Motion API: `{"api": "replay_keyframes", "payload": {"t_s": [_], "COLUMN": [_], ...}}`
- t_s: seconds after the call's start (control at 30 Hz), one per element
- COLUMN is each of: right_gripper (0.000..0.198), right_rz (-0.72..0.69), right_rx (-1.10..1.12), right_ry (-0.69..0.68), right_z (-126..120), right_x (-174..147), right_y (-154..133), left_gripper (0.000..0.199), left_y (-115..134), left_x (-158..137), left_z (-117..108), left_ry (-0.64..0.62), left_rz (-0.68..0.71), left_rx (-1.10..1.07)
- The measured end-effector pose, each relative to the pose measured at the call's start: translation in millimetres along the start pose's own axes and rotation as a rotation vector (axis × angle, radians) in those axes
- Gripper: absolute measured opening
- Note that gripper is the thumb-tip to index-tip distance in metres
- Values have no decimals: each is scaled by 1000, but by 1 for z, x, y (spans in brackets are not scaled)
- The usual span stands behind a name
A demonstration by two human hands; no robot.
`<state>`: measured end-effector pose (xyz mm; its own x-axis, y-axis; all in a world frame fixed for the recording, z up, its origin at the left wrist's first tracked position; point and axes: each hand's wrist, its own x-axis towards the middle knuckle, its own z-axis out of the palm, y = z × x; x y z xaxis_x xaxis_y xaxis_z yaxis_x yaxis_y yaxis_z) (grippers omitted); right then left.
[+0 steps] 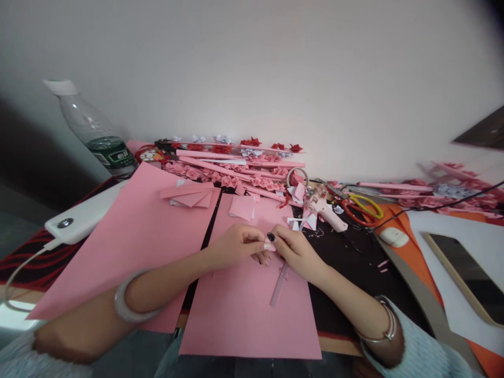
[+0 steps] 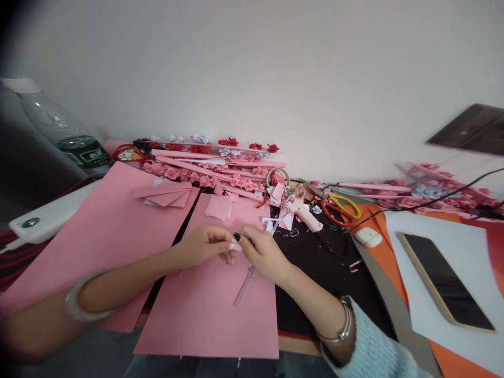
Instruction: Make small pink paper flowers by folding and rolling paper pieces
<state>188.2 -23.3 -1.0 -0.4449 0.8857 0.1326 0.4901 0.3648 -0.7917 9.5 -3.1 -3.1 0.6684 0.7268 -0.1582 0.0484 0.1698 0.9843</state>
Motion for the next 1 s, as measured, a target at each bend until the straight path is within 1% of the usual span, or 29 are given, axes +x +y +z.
{"api": "replay_keyframes", "payload": {"t_s": [0.1, 0.3, 0.43, 0.53, 0.6, 0.73, 0.8, 0.9, 1.0], "right_gripper": [23, 23, 24, 24, 21, 14, 17, 21, 22], "right_rz": [-29, -116, -162, -157, -116, 2, 8, -32, -79], "right_rx": [-71, -168, -185, -165, -156, -142, -151, -180, -190], "right_ry": [-32, -21, -52, -55, 9, 261, 301, 254, 158], "right_z": [-1, -2, -2, -2, -1, 0, 0, 1, 3], "right_x": [0, -2, -3, -3, -3, -5, -7, -8, -7], "right_y": [-2, -6, -6, -3, -1, -1, -2, -3, -4], "left_gripper": [18, 17, 16, 18, 19, 20, 21, 23, 20], "left_y": [-3, -5, -3, -2, -1, -1, -1, 0, 1], "left_x": [1, 1, 1, 0, 0, 0, 0, -1, -3], "left_z": [-2, -5, -5, -4, -4, -4, -4, -3, -2], "left_ry": [-37, -105, -100, -114, -102, -45, -7, 33, 58], "left_rz": [-11, -1, -7, -8, 6, 46, 72, 100, 131], "left_rx": [-10, 14, 52, 56, 50, 96, 154, 230, 329]}}
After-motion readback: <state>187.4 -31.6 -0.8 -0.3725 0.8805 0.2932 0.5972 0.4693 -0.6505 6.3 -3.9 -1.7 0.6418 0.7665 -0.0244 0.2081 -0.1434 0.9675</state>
